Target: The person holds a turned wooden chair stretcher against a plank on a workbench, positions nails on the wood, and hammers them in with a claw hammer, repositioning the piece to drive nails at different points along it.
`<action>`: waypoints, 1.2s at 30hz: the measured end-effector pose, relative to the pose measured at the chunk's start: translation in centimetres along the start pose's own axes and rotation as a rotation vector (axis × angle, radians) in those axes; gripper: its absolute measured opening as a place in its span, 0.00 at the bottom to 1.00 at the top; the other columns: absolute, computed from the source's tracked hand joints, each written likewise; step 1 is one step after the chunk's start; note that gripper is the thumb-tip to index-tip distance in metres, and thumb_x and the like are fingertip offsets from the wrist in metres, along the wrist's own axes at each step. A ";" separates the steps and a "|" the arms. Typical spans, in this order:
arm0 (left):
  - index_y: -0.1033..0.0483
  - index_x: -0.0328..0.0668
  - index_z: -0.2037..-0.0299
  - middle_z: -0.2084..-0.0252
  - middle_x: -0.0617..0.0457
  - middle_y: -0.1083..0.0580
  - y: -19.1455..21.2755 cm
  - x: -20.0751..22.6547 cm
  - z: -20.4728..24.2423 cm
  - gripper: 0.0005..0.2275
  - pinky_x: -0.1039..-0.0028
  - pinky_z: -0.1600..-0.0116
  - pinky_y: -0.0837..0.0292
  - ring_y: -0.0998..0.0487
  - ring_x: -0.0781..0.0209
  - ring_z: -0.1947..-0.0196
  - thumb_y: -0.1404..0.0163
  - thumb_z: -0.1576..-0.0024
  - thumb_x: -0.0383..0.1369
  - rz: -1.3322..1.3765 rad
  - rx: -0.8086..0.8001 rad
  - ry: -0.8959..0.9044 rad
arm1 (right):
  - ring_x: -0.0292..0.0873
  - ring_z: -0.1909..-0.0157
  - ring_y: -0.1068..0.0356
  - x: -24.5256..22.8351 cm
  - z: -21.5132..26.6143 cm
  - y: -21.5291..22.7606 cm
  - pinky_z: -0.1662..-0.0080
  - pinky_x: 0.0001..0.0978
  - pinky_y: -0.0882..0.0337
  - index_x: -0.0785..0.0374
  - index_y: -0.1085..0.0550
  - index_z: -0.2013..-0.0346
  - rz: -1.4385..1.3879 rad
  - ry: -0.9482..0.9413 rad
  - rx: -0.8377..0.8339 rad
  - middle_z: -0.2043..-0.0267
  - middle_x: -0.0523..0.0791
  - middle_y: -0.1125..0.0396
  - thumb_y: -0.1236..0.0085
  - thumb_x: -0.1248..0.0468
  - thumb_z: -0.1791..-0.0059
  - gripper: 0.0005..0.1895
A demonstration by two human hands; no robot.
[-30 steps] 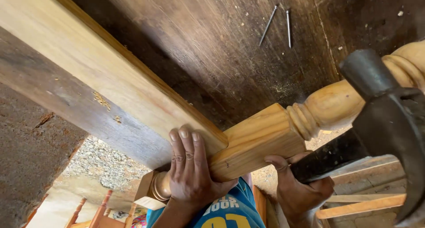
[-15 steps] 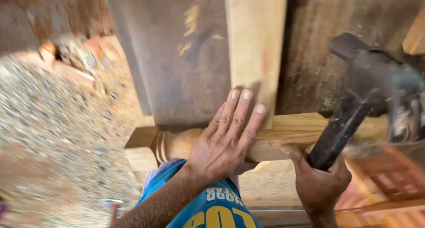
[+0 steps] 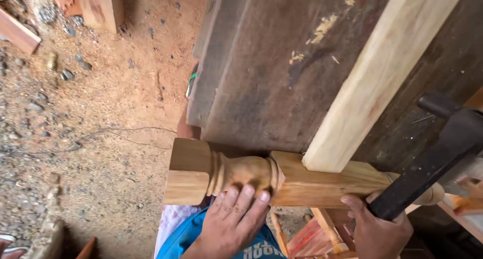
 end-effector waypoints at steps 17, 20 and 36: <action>0.24 0.56 0.51 0.48 0.62 0.22 6.1 0.6 -6.5 0.12 0.65 0.44 0.31 0.21 0.64 0.49 0.41 0.44 0.33 0.202 0.176 -0.222 | 0.36 0.73 0.37 1.2 0.9 -1.0 0.69 0.32 0.32 0.70 0.29 0.71 -0.171 -0.102 0.130 0.73 0.43 0.34 0.22 0.66 0.60 0.20; 0.20 0.40 0.50 0.57 0.54 0.24 9.1 1.1 -13.9 0.12 0.68 0.53 0.29 0.23 0.58 0.57 0.39 0.42 0.30 0.250 -0.074 -0.223 | 0.34 0.74 0.45 0.2 0.9 -0.8 0.71 0.31 0.38 0.67 0.31 0.75 -0.227 -0.041 0.048 0.76 0.39 0.40 0.21 0.62 0.61 0.21; 0.24 0.40 0.58 0.53 0.47 0.27 -15.9 14.1 -32.1 0.08 0.61 0.50 0.24 0.23 0.50 0.49 0.50 0.46 0.28 0.023 -0.465 -0.542 | 0.34 0.86 0.38 -1.5 0.0 -0.8 0.82 0.28 0.38 0.63 0.30 0.77 -0.875 -0.473 0.062 0.85 0.43 0.34 0.30 0.59 0.55 0.17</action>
Point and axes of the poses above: each hand's wrist, its own z-axis away from the middle knuckle, its own y-axis out of the back of the hand, x = y × z, the point moved 1 cm from there along -z, towards the middle knuckle
